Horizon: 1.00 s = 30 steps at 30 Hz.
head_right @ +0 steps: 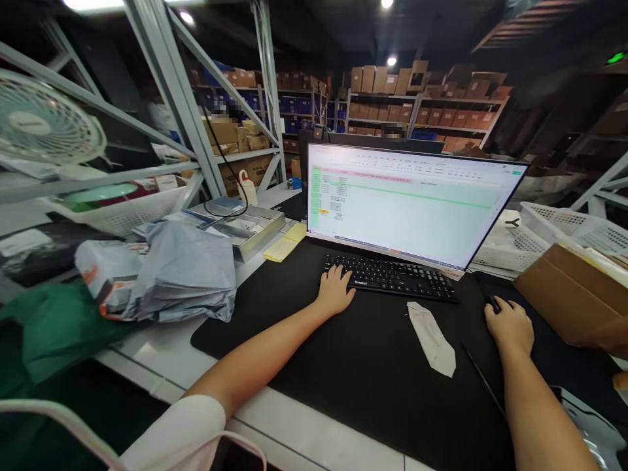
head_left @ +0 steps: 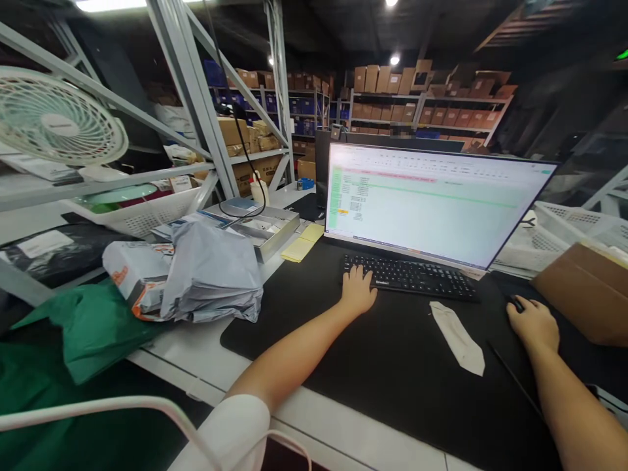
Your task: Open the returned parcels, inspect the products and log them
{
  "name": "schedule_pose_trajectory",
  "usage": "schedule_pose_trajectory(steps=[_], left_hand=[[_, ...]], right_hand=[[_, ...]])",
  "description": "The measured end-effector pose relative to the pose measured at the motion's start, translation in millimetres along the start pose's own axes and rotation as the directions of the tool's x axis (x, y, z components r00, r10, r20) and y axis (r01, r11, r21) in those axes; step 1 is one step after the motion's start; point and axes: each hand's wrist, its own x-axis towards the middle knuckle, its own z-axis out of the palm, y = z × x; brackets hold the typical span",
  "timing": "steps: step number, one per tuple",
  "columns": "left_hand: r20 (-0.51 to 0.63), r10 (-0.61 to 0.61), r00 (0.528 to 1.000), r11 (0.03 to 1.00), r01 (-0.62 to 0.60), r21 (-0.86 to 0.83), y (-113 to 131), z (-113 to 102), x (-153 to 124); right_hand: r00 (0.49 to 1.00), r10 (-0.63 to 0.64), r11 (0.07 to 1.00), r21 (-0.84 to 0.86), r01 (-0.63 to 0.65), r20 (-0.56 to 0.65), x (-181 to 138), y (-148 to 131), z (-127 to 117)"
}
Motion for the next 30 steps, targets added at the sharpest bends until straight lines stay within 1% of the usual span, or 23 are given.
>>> schedule_pose_trajectory(steps=[5,9,12,16,22,27,30], left_hand=[[0.007,0.005,1.0,1.0,-0.005,0.01,0,1,0],[0.003,0.008,1.0,1.0,-0.008,0.027,1,-1,-1],[0.018,0.013,1.0,0.999,-0.013,0.043,3,-3,-2],[0.031,0.014,0.999,0.998,-0.015,0.059,5,-5,-2],[0.071,-0.009,0.997,0.997,0.004,0.076,8,-9,-2],[0.092,-0.017,0.996,0.997,0.01,0.073,10,-11,-2],[0.098,-0.024,0.995,0.996,0.016,0.083,10,-11,-2]], right_hand=[[0.998,0.01,1.0,-0.008,-0.011,-0.063,-2,-1,-2],[0.998,0.037,0.999,-0.015,-0.038,-0.043,-1,1,-1],[0.999,0.026,1.0,-0.015,-0.026,-0.031,0,3,1],[0.999,0.009,1.0,-0.019,-0.01,-0.047,2,6,3],[0.991,-0.039,0.999,-0.006,0.038,-0.125,1,8,5],[0.998,-0.004,1.0,-0.031,0.003,-0.062,3,10,5],[0.998,0.02,0.998,-0.06,-0.024,-0.058,4,12,7]])
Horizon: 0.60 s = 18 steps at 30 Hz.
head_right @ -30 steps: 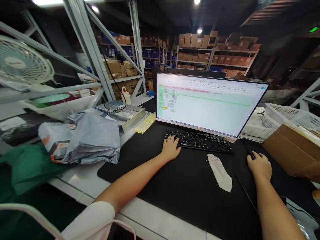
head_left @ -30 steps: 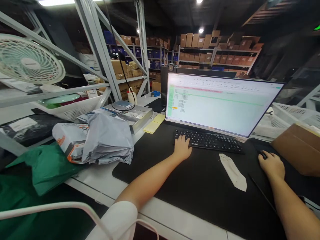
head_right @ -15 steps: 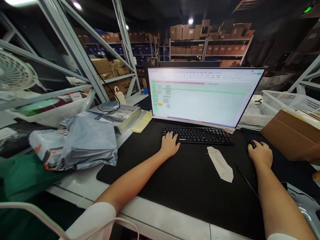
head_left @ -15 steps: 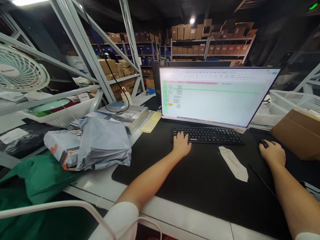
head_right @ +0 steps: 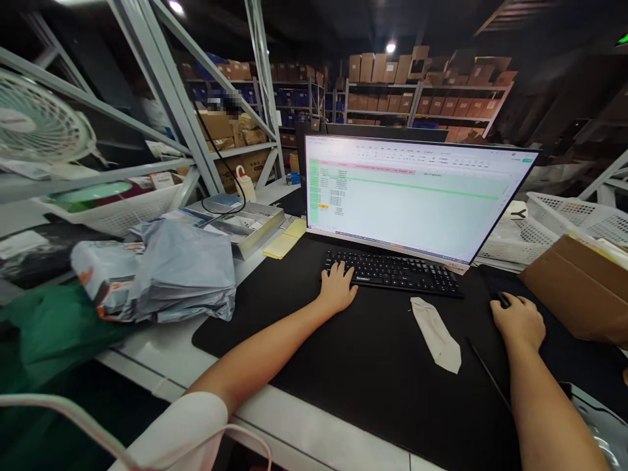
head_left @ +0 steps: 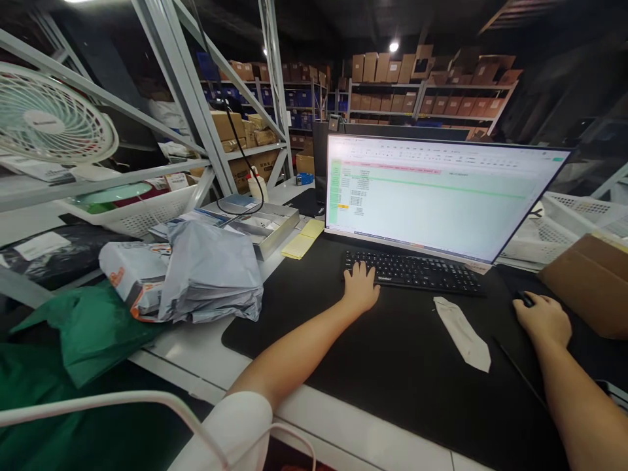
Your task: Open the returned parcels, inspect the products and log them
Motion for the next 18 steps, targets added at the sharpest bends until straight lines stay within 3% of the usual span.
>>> schedule_pose_trajectory(steps=[18], left_hand=[[-0.048,0.011,0.999,1.0,-0.01,0.014,-2,6,-1]], right_hand=[[1.0,0.013,1.0,0.006,-0.013,-0.025,7,9,12]])
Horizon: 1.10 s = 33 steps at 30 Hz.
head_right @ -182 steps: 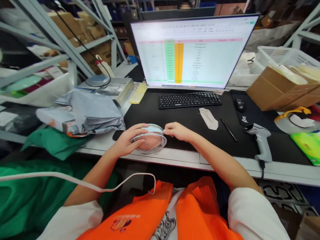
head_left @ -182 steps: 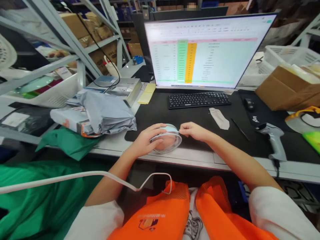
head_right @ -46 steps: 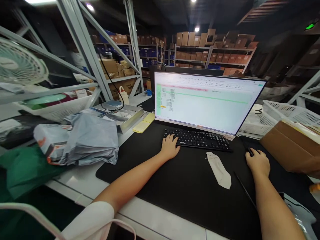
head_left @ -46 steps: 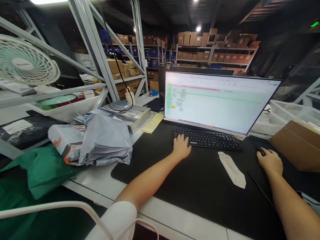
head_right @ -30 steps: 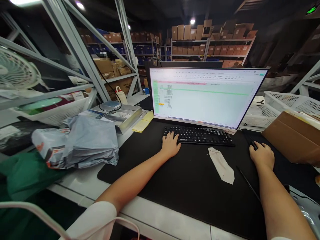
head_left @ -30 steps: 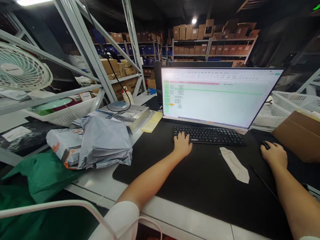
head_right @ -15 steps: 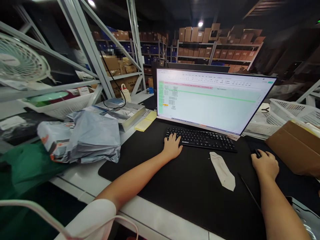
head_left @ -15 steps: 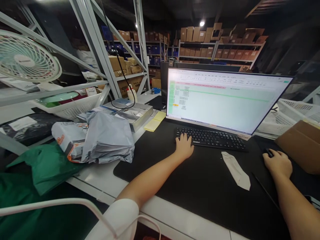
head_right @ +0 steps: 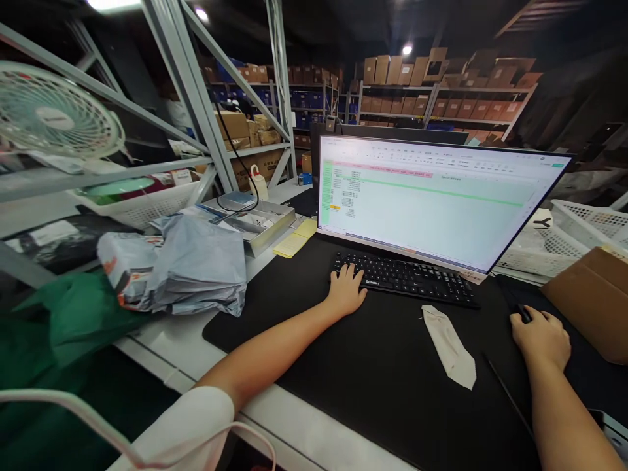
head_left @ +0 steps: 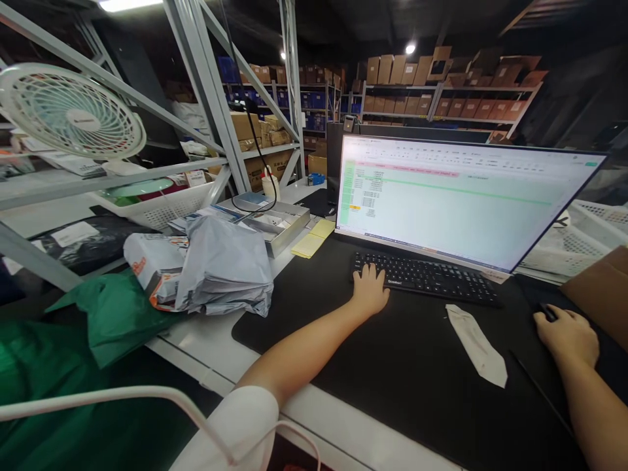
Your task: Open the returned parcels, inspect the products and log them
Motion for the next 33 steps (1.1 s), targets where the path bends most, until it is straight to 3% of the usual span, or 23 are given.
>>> schedule_pose_trajectory(steps=[20,33], left_hand=[[0.054,-0.011,0.998,0.999,0.009,0.031,3,-8,0],[0.084,-0.018,0.996,0.999,0.014,0.051,8,-13,1]], right_hand=[[0.999,0.035,0.999,0.018,-0.036,0.035,-6,-10,-12],[0.991,-0.059,0.997,-0.058,0.052,-0.116,-13,-19,-17]])
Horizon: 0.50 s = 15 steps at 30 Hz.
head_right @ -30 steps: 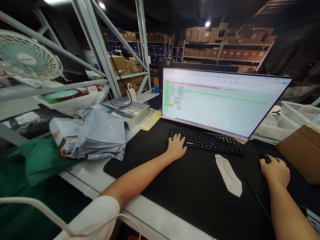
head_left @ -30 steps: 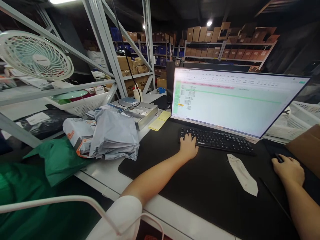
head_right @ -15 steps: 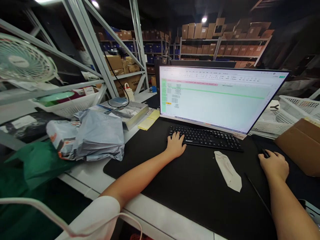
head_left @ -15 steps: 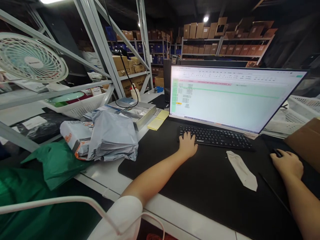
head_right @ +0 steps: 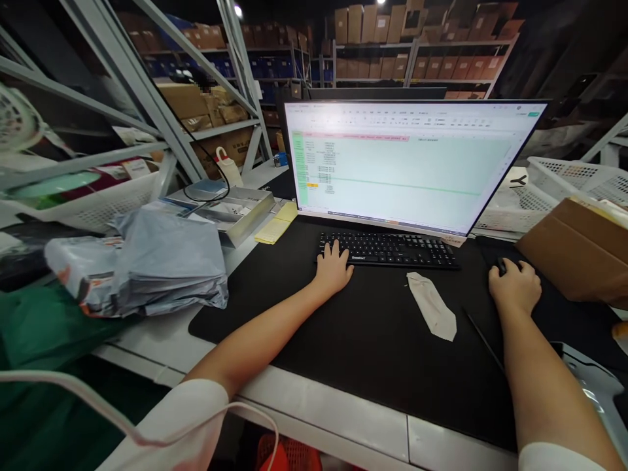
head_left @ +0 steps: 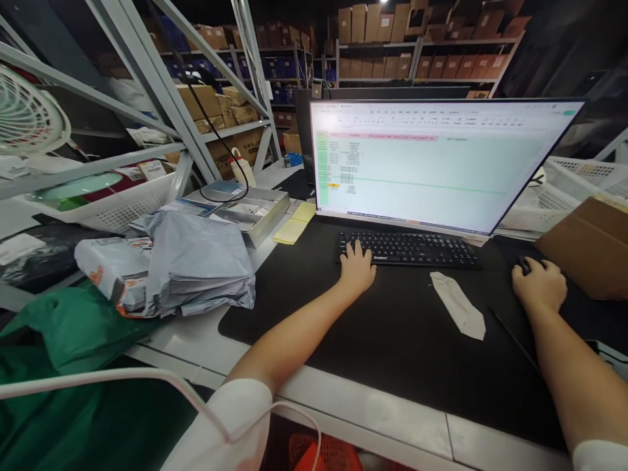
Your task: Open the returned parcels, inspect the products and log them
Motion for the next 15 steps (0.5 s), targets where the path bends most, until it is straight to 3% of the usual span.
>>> schedule_pose_trajectory(steps=[5,11,15], left_hand=[[0.012,0.001,1.0,1.0,-0.001,0.006,1.4,-2.5,-1.8],[-0.009,0.021,1.0,1.0,-0.021,0.016,2.2,-0.8,-3.4],[0.012,0.024,1.0,1.0,-0.024,0.007,1.9,0.0,-2.2]], right_hand=[[0.996,0.045,0.998,0.039,-0.048,0.083,0.2,2.7,1.2],[0.995,0.097,0.994,0.044,-0.098,0.022,0.7,2.5,0.7],[0.991,0.114,0.992,0.05,-0.118,0.071,2.4,4.1,2.1]])
